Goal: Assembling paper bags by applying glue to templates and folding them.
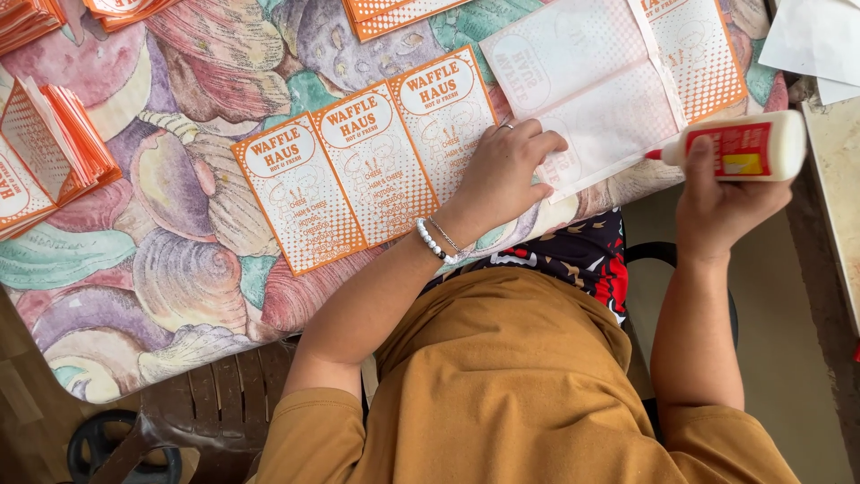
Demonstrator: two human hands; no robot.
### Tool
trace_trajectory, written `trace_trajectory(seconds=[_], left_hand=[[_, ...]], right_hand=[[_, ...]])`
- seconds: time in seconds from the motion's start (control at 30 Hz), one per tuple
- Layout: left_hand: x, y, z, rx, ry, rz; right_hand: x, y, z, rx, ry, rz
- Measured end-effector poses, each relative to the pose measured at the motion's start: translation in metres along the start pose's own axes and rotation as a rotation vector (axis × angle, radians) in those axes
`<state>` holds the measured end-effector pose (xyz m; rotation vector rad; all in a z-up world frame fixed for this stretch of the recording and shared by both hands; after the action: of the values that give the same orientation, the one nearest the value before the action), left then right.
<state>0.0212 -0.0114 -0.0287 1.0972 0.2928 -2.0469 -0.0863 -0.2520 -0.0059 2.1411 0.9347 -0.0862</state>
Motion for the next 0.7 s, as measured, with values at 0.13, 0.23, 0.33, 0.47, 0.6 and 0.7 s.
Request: trace_trajectory(seconds=[0.13,0.23,0.33,0.47,0.6,0.7], left_hand=[[0.000,0.000,0.000,-0.005,-0.015,0.004],[0.001,0.001,-0.001,-0.005,0.006,0.009],[0.000,0.000,0.000,-0.003,0.005,0.008],[0.002,0.001,-0.001,-0.010,0.007,0.001],[0.001,0.000,-0.001,-0.002,0.011,0.006],[0.000,0.001,0.000,0.006,0.004,0.009]], right_hand=[[-0.006,0.019,0.003,-0.112,-0.014,0.033],[-0.002,0.030,-0.013,-0.156,0.156,0.027],[-0.001,0.024,-0.016,-0.115,0.208,0.036],[-0.002,0.014,0.001,0.039,0.051,-0.033],[-0.005,0.029,0.001,-0.158,0.033,0.039],[-0.011,0.037,0.005,-0.189,0.047,0.053]])
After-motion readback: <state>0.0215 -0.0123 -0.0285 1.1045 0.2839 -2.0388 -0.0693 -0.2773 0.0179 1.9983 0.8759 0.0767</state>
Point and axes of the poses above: each hand's wrist, its own y-axis towards the middle knuckle, its own x-axis out of the palm, z = x × y, the point moved 6 cm from there along y, towards the middle knuckle
